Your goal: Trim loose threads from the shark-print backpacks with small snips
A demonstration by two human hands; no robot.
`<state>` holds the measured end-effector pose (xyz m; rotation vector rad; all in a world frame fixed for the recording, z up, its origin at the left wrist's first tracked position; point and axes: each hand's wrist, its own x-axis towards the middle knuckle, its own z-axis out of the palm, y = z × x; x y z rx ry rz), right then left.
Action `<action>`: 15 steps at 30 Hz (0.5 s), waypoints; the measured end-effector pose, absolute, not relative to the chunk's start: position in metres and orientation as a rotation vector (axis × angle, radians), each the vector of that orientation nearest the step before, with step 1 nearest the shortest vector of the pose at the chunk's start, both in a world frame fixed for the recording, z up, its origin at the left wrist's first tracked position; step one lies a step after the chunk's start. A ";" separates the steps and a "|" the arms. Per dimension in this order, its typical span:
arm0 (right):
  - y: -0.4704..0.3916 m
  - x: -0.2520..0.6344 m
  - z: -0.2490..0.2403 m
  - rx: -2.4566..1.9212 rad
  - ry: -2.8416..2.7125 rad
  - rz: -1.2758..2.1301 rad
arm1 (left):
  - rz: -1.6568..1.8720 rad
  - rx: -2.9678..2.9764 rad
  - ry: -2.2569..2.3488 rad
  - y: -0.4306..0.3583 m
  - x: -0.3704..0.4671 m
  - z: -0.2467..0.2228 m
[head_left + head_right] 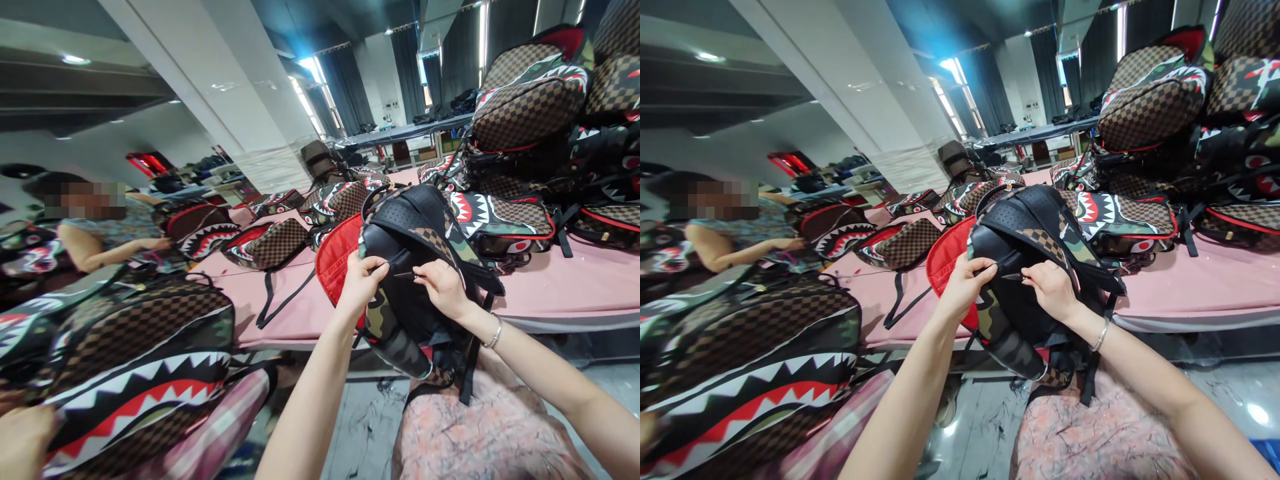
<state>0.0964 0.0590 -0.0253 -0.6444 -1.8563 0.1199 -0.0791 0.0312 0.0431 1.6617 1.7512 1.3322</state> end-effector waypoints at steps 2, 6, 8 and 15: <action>0.051 0.097 -0.026 -0.630 -1.795 0.258 | 1.364 1.721 1.741 0.033 -0.081 0.040; 0.029 0.107 -0.036 -0.635 -1.726 0.594 | 1.661 1.730 1.578 0.034 -0.084 0.020; 0.022 0.116 -0.046 -0.687 -1.690 0.716 | 1.848 1.518 1.571 0.032 -0.085 0.005; 0.018 0.151 -0.097 -0.899 -1.504 0.869 | 1.702 1.101 1.677 -0.011 -0.107 -0.048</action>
